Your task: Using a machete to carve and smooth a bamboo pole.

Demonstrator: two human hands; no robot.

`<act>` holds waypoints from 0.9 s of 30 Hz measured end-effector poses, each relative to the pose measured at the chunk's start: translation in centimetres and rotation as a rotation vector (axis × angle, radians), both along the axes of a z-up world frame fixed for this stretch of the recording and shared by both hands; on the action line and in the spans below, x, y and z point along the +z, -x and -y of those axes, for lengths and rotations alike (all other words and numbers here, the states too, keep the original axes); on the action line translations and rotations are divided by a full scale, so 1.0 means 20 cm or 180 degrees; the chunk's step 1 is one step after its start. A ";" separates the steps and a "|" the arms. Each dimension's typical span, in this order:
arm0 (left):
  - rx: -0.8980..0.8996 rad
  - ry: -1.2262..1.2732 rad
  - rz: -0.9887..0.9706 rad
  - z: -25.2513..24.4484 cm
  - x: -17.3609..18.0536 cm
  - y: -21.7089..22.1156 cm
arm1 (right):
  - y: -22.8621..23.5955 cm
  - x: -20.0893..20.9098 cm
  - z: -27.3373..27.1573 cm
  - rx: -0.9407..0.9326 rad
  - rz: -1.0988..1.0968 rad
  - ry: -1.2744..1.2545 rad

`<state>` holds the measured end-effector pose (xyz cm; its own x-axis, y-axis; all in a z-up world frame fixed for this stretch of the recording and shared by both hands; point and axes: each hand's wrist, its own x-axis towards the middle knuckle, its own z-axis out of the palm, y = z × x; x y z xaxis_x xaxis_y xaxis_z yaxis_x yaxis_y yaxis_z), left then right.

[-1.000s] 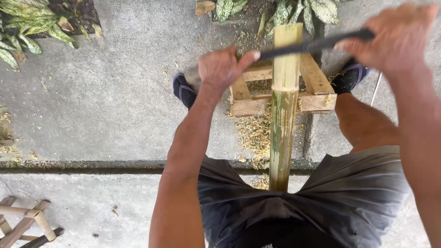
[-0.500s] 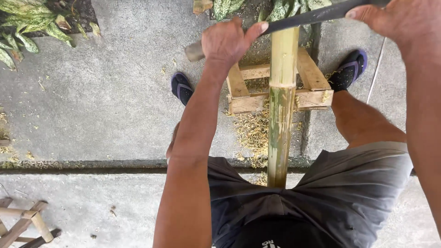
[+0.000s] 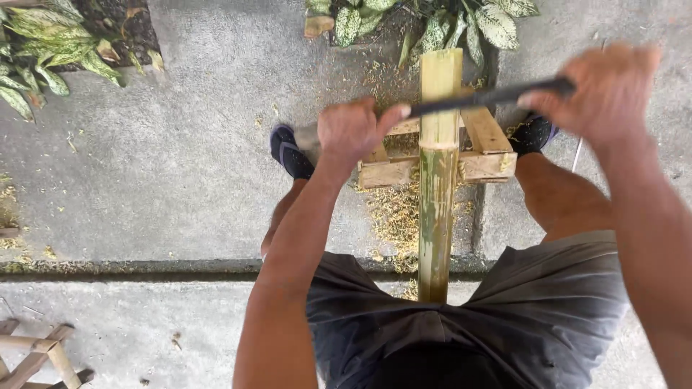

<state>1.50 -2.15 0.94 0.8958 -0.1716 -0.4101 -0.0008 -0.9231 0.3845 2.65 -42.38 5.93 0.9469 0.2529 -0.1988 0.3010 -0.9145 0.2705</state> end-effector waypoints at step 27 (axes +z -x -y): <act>-0.0360 0.0063 0.0593 -0.04 -0.09 0.01 | 0.17 -0.01 0.03 0.0433 0.0736 0.0025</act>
